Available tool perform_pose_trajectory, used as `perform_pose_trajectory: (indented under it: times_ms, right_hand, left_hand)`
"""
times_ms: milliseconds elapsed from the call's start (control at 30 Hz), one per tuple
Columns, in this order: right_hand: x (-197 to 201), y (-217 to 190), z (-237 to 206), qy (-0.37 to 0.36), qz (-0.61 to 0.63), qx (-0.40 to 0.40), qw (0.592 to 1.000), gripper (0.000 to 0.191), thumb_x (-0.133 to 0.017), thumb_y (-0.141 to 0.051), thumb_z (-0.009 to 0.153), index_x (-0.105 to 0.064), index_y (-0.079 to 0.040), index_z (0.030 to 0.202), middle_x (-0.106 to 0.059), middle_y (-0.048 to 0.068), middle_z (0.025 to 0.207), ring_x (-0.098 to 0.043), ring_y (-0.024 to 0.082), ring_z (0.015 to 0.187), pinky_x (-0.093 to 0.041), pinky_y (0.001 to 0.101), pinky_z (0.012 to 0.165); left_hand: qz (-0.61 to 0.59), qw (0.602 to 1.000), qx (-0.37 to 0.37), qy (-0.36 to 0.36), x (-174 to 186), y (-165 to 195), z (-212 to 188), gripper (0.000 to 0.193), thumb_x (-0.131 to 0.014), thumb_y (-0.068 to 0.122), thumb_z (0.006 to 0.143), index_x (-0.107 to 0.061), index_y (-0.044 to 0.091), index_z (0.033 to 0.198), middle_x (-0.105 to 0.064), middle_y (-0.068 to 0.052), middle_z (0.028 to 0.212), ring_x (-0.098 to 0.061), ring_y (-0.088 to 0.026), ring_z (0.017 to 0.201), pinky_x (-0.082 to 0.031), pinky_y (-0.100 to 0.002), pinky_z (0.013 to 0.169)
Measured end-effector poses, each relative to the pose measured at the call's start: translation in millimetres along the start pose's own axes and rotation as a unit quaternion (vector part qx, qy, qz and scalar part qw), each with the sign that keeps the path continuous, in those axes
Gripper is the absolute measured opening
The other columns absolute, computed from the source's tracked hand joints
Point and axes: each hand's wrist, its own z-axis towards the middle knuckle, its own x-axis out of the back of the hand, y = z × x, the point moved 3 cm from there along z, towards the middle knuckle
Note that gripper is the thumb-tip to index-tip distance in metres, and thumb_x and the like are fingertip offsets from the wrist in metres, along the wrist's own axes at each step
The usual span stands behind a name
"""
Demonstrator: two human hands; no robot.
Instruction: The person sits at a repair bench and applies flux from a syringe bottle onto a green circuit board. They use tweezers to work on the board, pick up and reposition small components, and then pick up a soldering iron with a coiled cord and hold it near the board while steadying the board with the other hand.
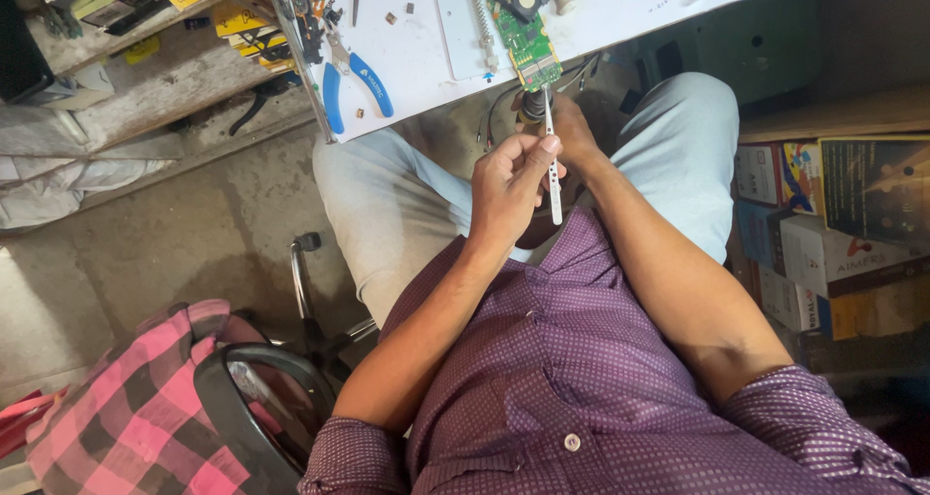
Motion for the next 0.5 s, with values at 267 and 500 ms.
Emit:
perform_pose_trajectory:
  times_ms: [267,500]
  right_hand:
    - [-0.5,1.9,3.0,-0.003,-0.017,0.016,1.0,0.027,-0.074,-0.008,0.084,-0.07,-0.008,0.11,-0.072,0.005,0.095,-0.067,0.015,0.083,-0.056,0.0315,0.073]
    - [1.0,1.3,2.3,-0.004,-0.042,0.031,0.999,0.029,-0.072,-0.004,0.083,-0.071,-0.008,0.111,-0.074,0.005,0.096,-0.071,0.015,0.088,-0.057,0.0314,0.077]
  left_hand:
    - [-0.002,1.0,-0.006,0.0,-0.6,-0.3,2.0,0.028,-0.068,0.031,0.1,-0.071,0.003,0.097,-0.073,-0.002,0.078,-0.061,-0.002,0.062,-0.041,-0.019,0.049]
    - [-0.012,1.0,-0.003,0.003,-0.5,-3.4,0.9,0.027,-0.068,0.029,0.1,-0.071,0.003,0.098,-0.073,-0.002,0.078,-0.06,-0.002,0.062,-0.04,-0.019,0.048]
